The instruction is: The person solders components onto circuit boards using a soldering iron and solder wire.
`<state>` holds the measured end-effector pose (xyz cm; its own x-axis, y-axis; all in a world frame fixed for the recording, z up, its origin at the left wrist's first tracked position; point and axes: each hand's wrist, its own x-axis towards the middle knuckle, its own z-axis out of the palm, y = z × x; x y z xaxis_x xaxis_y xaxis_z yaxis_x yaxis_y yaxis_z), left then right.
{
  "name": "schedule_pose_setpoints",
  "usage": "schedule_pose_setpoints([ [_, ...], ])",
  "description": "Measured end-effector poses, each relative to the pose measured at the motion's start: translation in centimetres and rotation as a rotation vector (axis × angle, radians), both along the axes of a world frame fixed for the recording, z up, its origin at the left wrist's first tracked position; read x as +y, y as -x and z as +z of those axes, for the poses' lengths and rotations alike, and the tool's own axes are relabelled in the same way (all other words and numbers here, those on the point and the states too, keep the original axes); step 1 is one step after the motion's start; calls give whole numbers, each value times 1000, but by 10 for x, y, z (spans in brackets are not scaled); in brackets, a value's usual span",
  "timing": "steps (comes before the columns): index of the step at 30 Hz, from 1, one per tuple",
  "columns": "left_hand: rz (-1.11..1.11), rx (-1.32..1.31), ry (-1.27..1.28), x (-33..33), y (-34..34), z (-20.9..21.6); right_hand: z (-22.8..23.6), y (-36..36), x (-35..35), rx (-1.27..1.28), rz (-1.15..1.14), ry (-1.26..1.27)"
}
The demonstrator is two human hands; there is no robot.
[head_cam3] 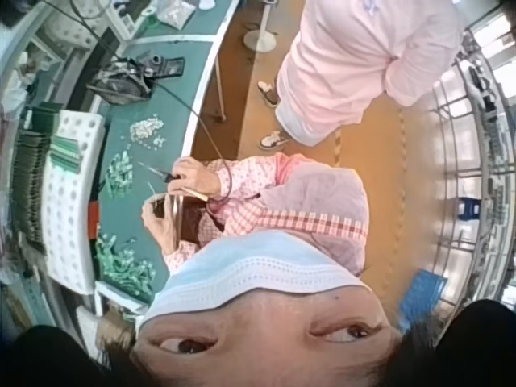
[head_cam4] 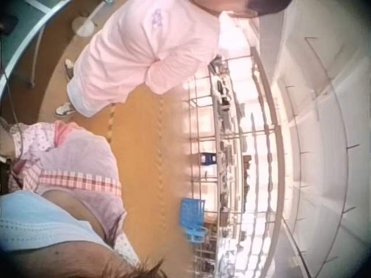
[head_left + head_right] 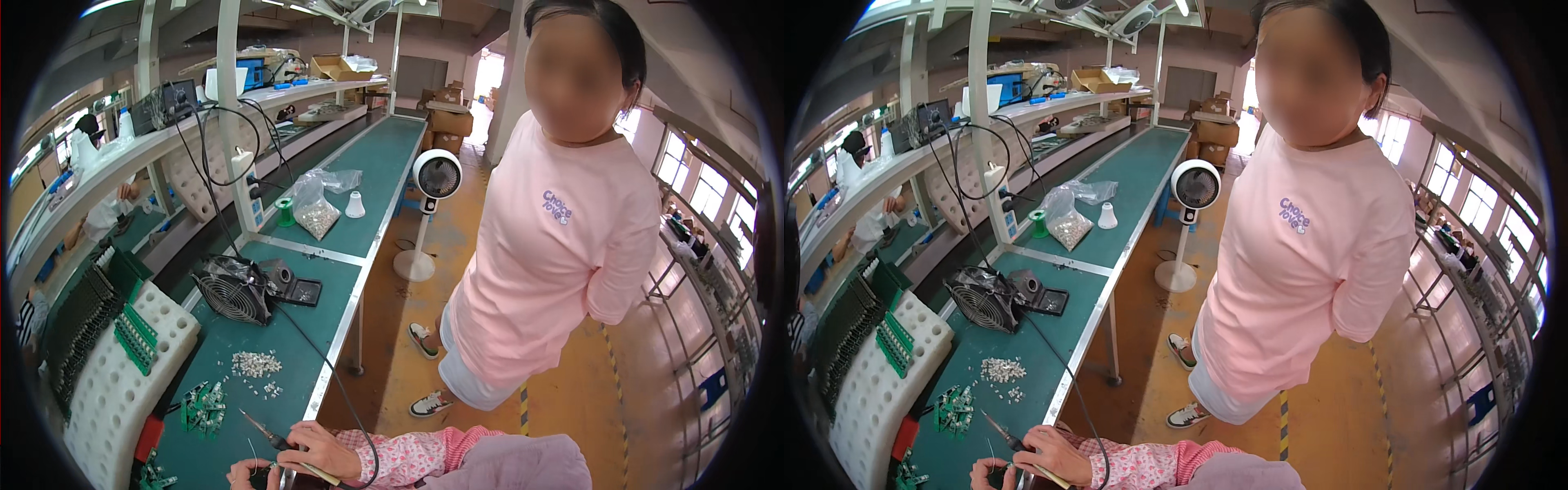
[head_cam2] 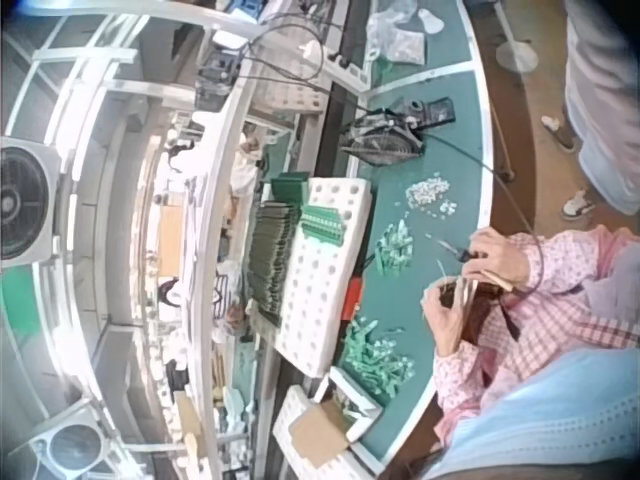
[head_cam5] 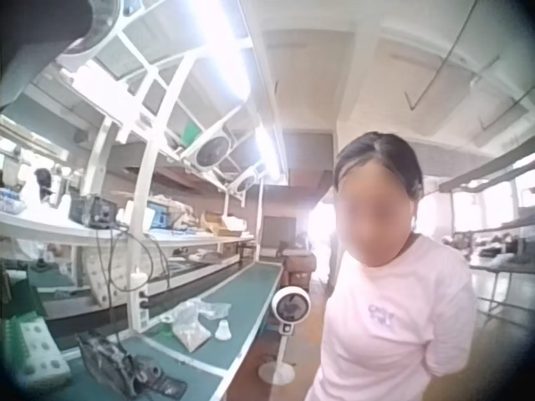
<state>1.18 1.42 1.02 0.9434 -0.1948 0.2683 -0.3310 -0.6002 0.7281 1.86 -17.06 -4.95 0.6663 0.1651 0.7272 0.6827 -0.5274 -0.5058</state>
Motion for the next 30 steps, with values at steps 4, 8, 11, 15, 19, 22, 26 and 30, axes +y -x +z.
schedule_pose_setpoints([
  [4,-21,-57,-145,-3,-5,8,-8,-4,-6,-8,5,64],
  [8,-36,117,-1,-8,-10,16,-11,-13,-11,-58,18,59],
  [11,-48,173,16,-11,-11,21,-11,-15,-13,-130,14,61],
  [15,-50,110,5,-11,-8,16,-12,-9,-12,-126,4,71],
  [19,-36,51,-23,2,-1,1,-15,-2,2,-93,-18,27],
  [22,-175,-217,-129,12,-24,-40,-24,-10,-10,-129,-153,94],
  [26,-313,-487,-217,-6,-47,-35,1,-10,-43,-84,-156,183],
  [30,-309,-484,-298,-1,-50,-33,-6,-15,-37,-11,-188,126],
])
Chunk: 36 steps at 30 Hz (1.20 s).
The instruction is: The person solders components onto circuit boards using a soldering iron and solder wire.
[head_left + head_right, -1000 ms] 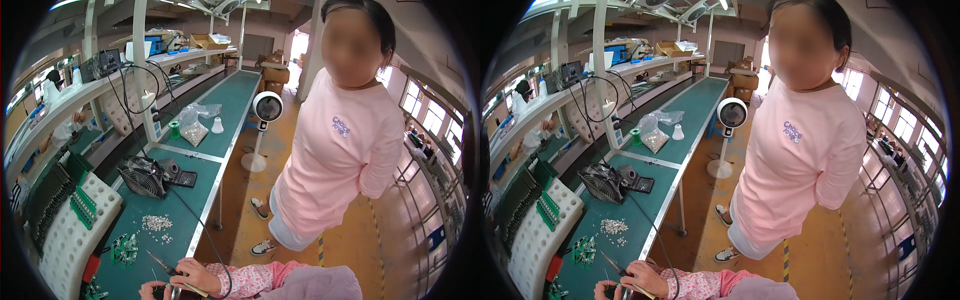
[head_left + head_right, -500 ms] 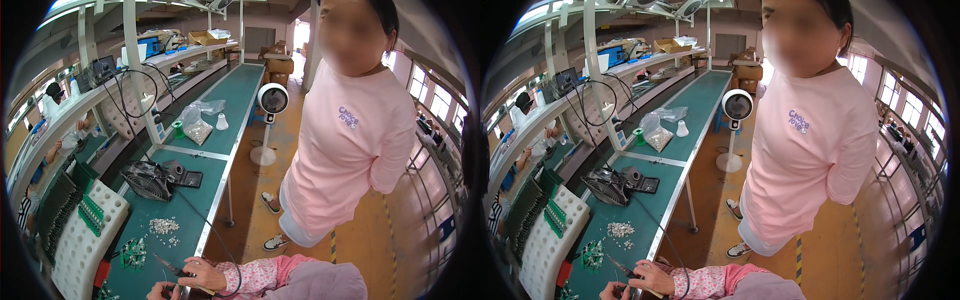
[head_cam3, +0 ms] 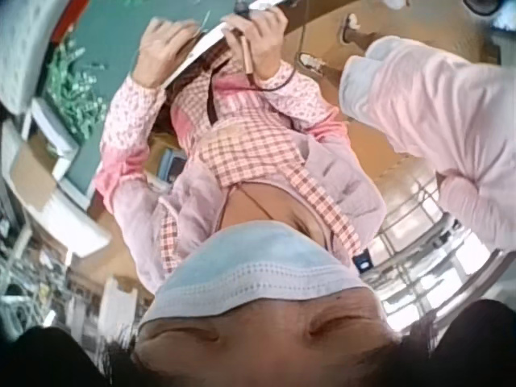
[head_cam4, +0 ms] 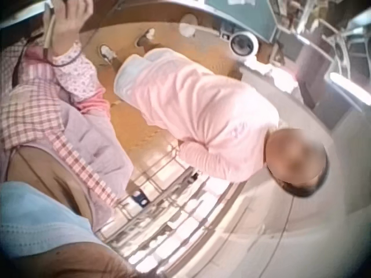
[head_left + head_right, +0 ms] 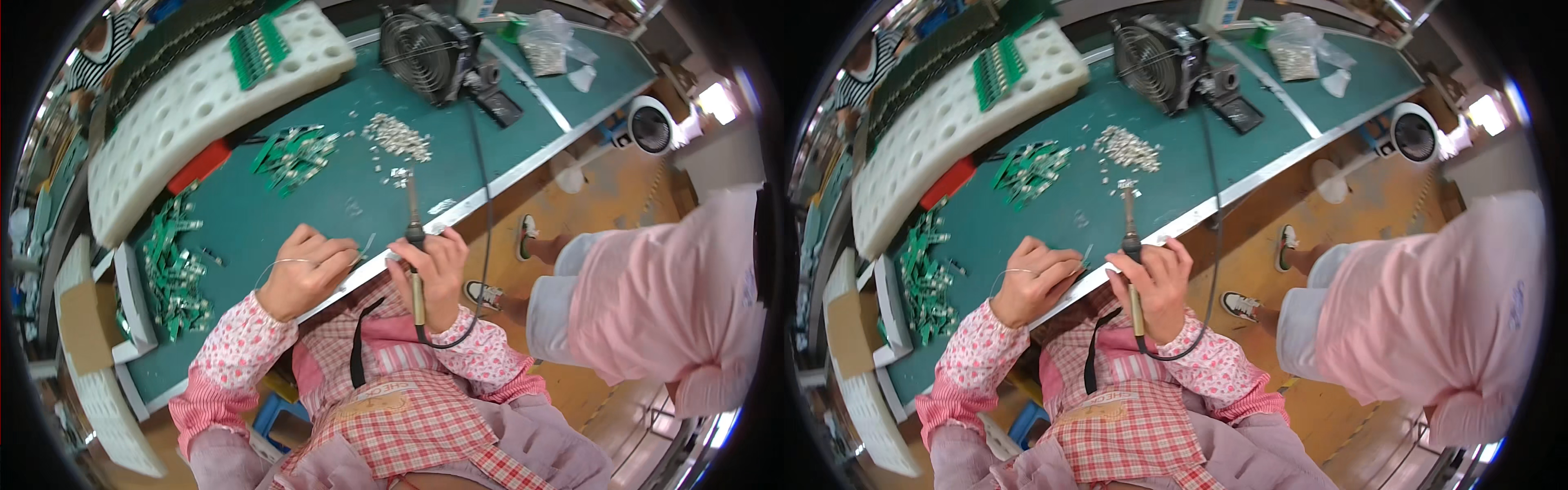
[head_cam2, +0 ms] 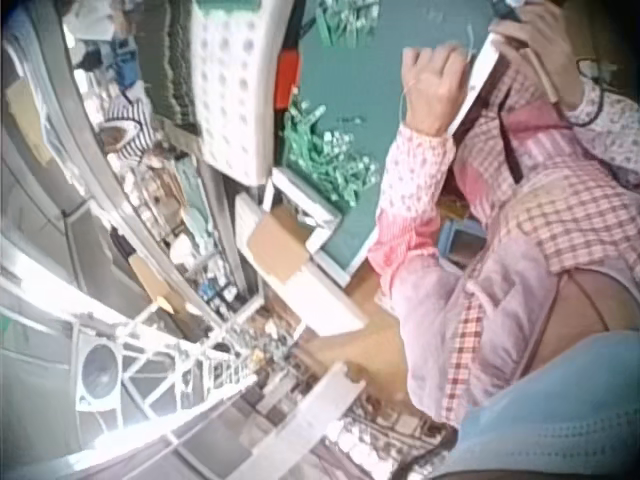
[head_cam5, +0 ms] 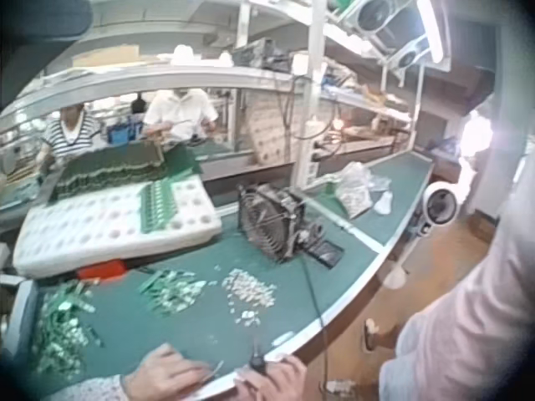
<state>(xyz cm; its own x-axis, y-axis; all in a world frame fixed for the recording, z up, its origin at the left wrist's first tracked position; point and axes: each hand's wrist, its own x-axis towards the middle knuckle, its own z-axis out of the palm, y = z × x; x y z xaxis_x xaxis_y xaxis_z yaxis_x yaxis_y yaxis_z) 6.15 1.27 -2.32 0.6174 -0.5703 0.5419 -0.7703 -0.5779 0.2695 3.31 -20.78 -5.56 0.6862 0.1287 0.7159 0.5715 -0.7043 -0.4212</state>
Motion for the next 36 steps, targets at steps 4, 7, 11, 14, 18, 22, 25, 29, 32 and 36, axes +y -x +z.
schedule_pose_setpoints([
  [4,-79,-20,-33,8,3,-6,-10,5,12,68,16,-34],
  [7,-126,-60,-78,12,9,-8,-10,10,19,94,29,-56],
  [11,-172,-84,-97,14,10,-5,-12,16,27,96,36,-106],
  [14,-219,-91,-111,18,6,-4,-17,18,32,96,15,-129],
  [18,-262,-50,-152,20,3,3,-14,16,37,100,9,-136],
  [22,-226,-57,-150,20,8,7,-12,16,42,94,-11,-139],
  [25,-174,81,-132,18,17,9,-11,16,42,111,-7,-130],
  [29,9,338,118,9,29,8,-15,19,42,140,-2,-130],
  [32,159,488,259,-2,37,10,-15,19,44,120,-17,-146],
  [36,260,512,337,-8,46,8,-14,19,45,112,-19,-151],
])
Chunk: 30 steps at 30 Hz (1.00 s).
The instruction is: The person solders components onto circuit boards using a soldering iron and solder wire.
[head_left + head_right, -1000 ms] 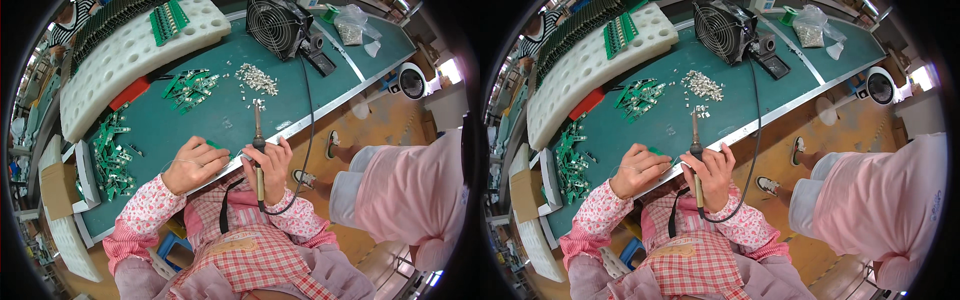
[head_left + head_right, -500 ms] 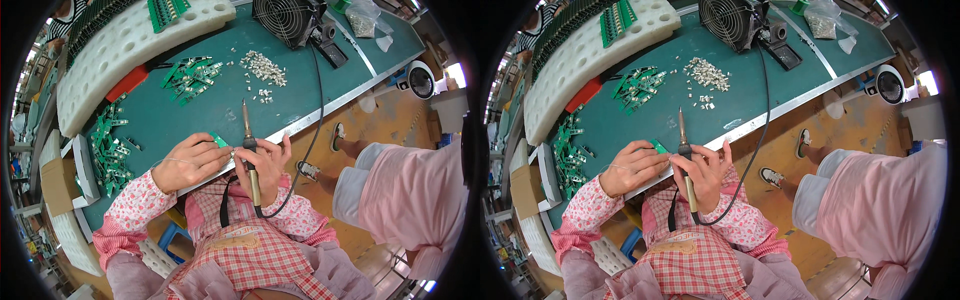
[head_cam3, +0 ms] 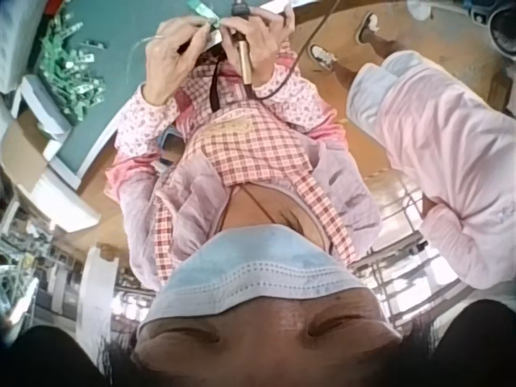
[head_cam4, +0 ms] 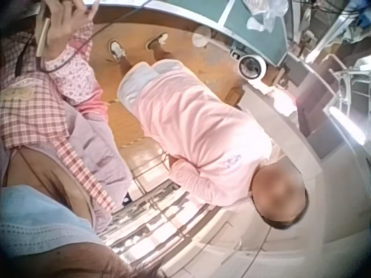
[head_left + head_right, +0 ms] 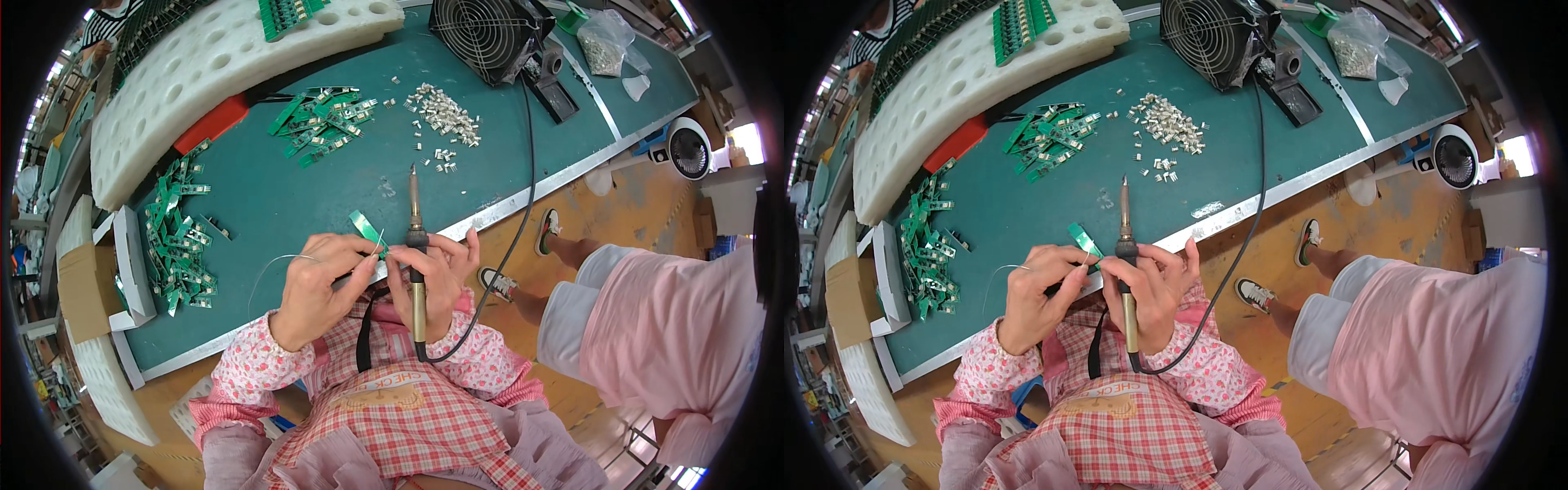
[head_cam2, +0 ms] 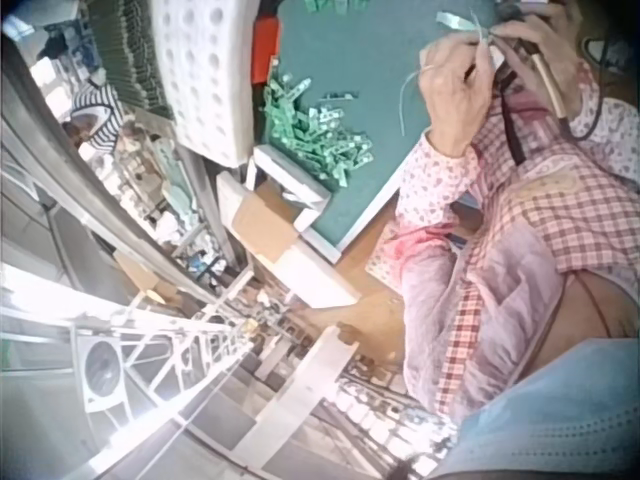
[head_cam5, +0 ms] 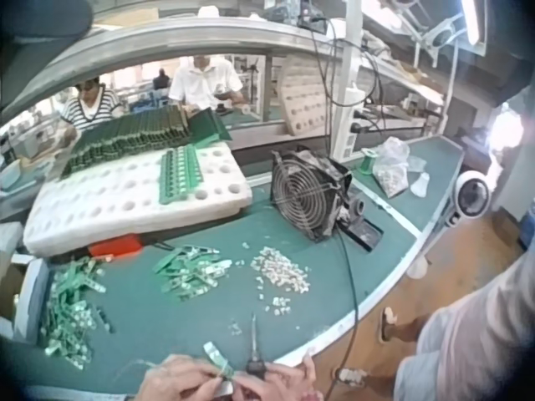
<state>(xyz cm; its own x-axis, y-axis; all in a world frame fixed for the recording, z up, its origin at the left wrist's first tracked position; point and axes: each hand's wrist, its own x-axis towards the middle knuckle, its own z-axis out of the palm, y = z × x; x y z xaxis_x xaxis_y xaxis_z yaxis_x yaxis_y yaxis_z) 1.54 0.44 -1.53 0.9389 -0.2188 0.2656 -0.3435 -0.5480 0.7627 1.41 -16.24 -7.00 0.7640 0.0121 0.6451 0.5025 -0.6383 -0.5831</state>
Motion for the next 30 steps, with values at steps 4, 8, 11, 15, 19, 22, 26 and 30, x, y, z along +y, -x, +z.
schedule_pose_setpoints([
  [4,6,-119,-45,-2,3,-8,2,1,-9,35,28,12],
  [8,12,-73,-10,-1,3,-8,5,2,-22,59,85,-10],
  [11,2,-60,-11,0,6,-7,15,8,-38,131,179,-136],
  [15,-18,-68,-3,0,5,-8,15,22,-59,201,265,-238],
  [19,-16,-59,4,0,7,-7,25,19,-60,92,236,-26],
  [22,-14,-67,5,-2,7,-5,27,4,-41,1,181,48],
  [26,-2,-58,-6,-2,6,-7,18,-2,-20,59,157,71],
  [30,-7,-68,-4,-1,8,-7,12,-2,-12,72,108,79],
])
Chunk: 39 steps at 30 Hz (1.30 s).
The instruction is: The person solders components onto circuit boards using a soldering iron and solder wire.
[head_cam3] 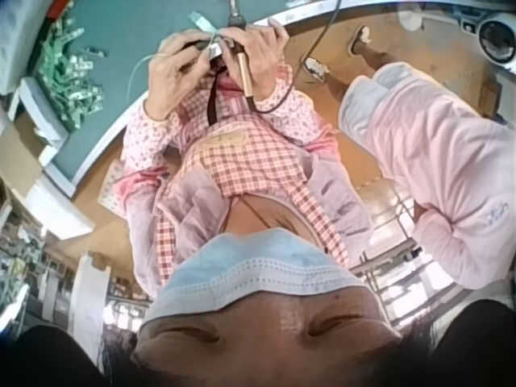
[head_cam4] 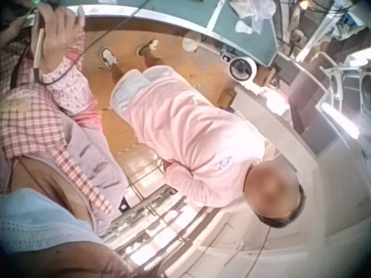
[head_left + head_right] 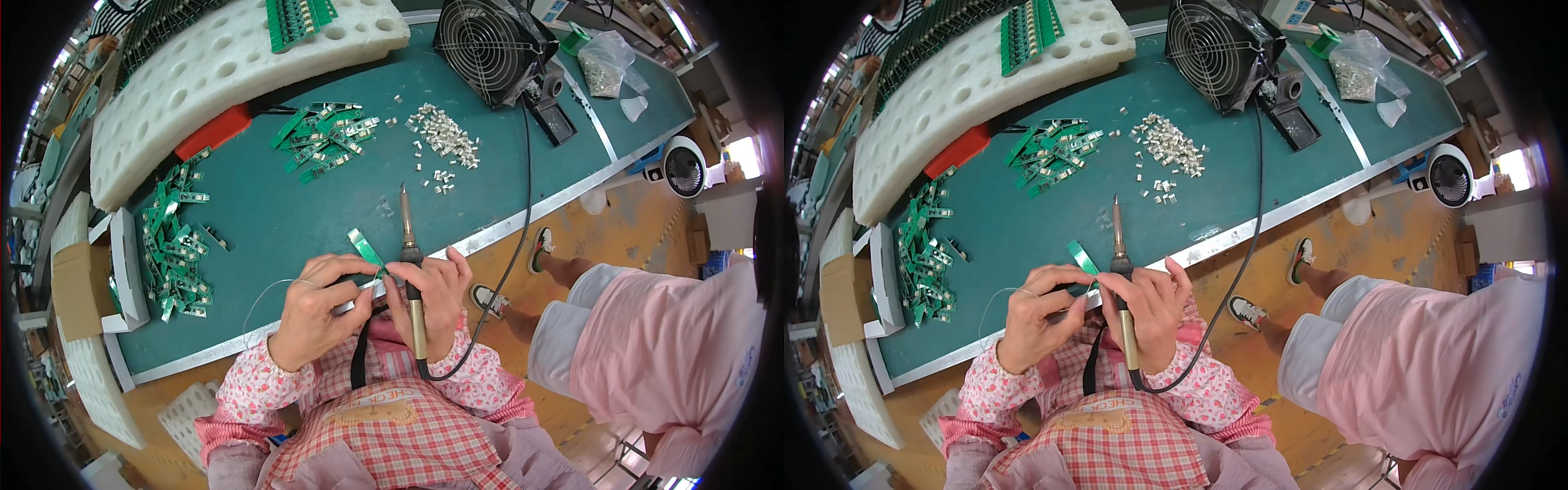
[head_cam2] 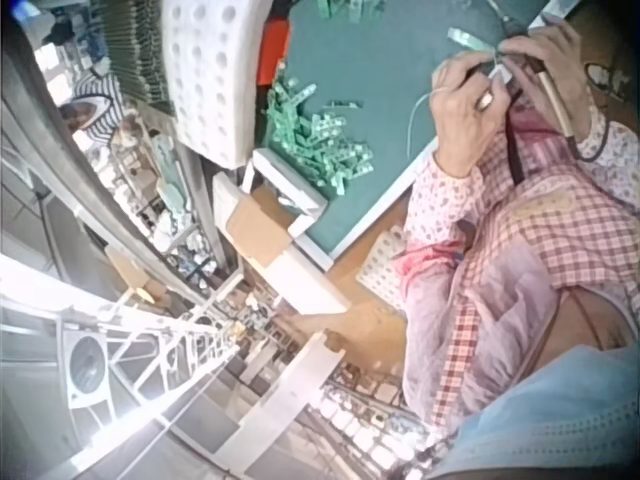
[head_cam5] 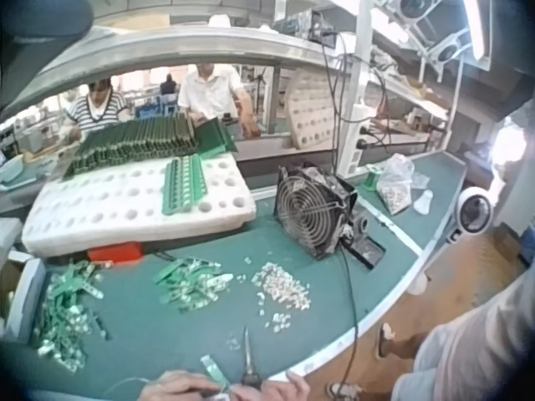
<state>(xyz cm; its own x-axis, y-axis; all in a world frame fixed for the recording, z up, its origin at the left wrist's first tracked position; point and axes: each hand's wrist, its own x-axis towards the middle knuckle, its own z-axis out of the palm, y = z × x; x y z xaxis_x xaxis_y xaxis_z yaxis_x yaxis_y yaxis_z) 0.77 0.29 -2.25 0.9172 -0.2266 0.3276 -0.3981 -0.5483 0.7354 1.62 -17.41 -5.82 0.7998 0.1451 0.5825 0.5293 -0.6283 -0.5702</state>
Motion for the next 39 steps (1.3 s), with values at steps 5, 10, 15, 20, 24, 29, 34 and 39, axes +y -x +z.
schedule_pose_setpoints([
  [5,17,16,18,0,0,0,0,-1,5,14,5,-23],
  [10,31,37,26,-1,0,0,-2,-1,8,1,-26,-9],
  [15,-2,31,-12,1,0,1,4,-1,5,2,-14,11],
  [20,-22,57,-24,1,2,5,11,11,-39,29,117,-96],
  [24,-10,75,-27,0,3,4,11,17,-49,48,166,-304],
  [29,-4,70,-38,0,3,2,8,25,-51,142,270,-509],
  [34,-16,52,-68,0,2,2,4,25,-48,113,286,-564],
  [39,0,55,-39,-1,2,0,2,23,-48,112,328,-526],
])
